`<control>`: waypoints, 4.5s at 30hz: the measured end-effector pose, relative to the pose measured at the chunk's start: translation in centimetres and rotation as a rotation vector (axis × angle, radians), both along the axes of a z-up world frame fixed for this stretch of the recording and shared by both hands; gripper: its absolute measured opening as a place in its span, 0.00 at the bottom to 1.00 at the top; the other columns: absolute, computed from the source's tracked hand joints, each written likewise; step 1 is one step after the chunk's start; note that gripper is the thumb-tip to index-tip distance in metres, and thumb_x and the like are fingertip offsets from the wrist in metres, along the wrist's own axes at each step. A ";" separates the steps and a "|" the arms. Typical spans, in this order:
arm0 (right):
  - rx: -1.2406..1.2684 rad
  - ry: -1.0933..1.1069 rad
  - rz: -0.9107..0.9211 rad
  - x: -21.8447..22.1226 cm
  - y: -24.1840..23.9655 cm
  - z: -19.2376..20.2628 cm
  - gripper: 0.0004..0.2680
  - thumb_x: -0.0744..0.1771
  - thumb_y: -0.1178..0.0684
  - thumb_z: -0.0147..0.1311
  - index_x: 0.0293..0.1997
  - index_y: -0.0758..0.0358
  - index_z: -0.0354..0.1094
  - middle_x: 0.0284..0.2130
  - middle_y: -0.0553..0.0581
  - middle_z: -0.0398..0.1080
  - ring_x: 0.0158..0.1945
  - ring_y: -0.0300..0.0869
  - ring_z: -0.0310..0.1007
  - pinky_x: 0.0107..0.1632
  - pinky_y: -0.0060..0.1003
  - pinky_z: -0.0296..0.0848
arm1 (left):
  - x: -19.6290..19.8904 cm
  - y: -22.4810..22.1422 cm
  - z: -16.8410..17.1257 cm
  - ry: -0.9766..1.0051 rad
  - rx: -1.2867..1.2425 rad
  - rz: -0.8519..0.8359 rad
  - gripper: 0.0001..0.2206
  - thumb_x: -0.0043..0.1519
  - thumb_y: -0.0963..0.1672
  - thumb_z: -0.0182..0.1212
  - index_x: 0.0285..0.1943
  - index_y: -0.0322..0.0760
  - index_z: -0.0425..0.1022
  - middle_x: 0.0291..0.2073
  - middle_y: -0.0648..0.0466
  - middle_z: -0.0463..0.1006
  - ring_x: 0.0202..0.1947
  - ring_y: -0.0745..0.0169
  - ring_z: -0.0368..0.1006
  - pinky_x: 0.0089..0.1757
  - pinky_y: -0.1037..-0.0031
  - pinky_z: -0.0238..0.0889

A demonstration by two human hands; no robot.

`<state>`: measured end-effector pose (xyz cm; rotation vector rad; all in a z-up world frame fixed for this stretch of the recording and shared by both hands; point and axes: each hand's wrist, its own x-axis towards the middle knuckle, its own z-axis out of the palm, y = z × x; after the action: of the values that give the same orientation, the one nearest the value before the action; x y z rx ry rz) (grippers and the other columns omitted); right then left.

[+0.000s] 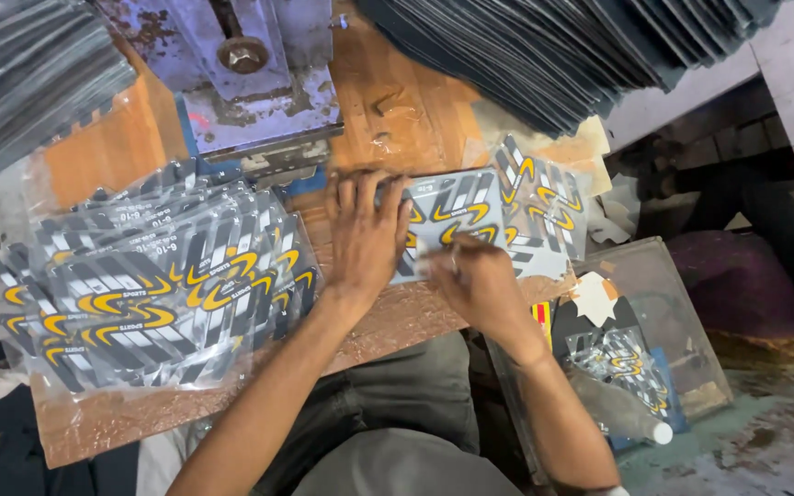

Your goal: The person cleans and sorts printed stickers in a print shop environment.

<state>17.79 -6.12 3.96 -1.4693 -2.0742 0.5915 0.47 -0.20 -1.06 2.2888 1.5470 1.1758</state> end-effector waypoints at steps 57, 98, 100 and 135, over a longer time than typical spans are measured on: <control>0.120 0.253 -0.467 8.2 -8.7 -1.2 0.05 0.66 0.63 0.62 0.45 0.66 0.76 0.35 0.55 0.75 0.36 0.39 0.72 0.40 0.32 0.68 | -23.1 -5.0 8.6 0.328 -0.561 0.324 0.17 0.68 0.48 0.60 0.66 0.43 0.74 0.34 0.43 0.77 0.28 0.44 0.76 0.31 0.59 0.71; -0.082 0.447 -0.420 9.3 -9.2 -2.6 0.07 0.66 0.64 0.60 0.47 0.67 0.77 0.38 0.55 0.75 0.39 0.36 0.71 0.42 0.30 0.68 | -19.8 -7.8 9.4 -0.075 -0.253 0.144 0.08 0.66 0.41 0.55 0.51 0.38 0.77 0.42 0.53 0.80 0.41 0.61 0.77 0.44 0.68 0.65; -0.065 0.442 -0.472 8.6 -8.5 -2.1 0.07 0.66 0.64 0.60 0.46 0.68 0.77 0.38 0.55 0.76 0.39 0.36 0.71 0.42 0.30 0.68 | -21.9 -6.4 9.2 0.179 -0.189 0.255 0.06 0.72 0.43 0.59 0.50 0.37 0.80 0.38 0.49 0.80 0.34 0.61 0.75 0.41 0.69 0.67; -0.033 0.210 -0.250 5.4 -6.7 1.0 0.08 0.63 0.62 0.62 0.45 0.62 0.79 0.33 0.54 0.78 0.33 0.39 0.77 0.35 0.33 0.72 | -3.6 -3.9 9.6 -0.091 0.028 -0.103 0.06 0.66 0.43 0.63 0.49 0.42 0.75 0.39 0.53 0.81 0.45 0.50 0.76 0.58 0.52 0.58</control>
<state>23.20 -12.84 4.94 -1.5818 -1.6977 0.6510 -3.12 -4.15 8.57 2.2682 1.3722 1.2641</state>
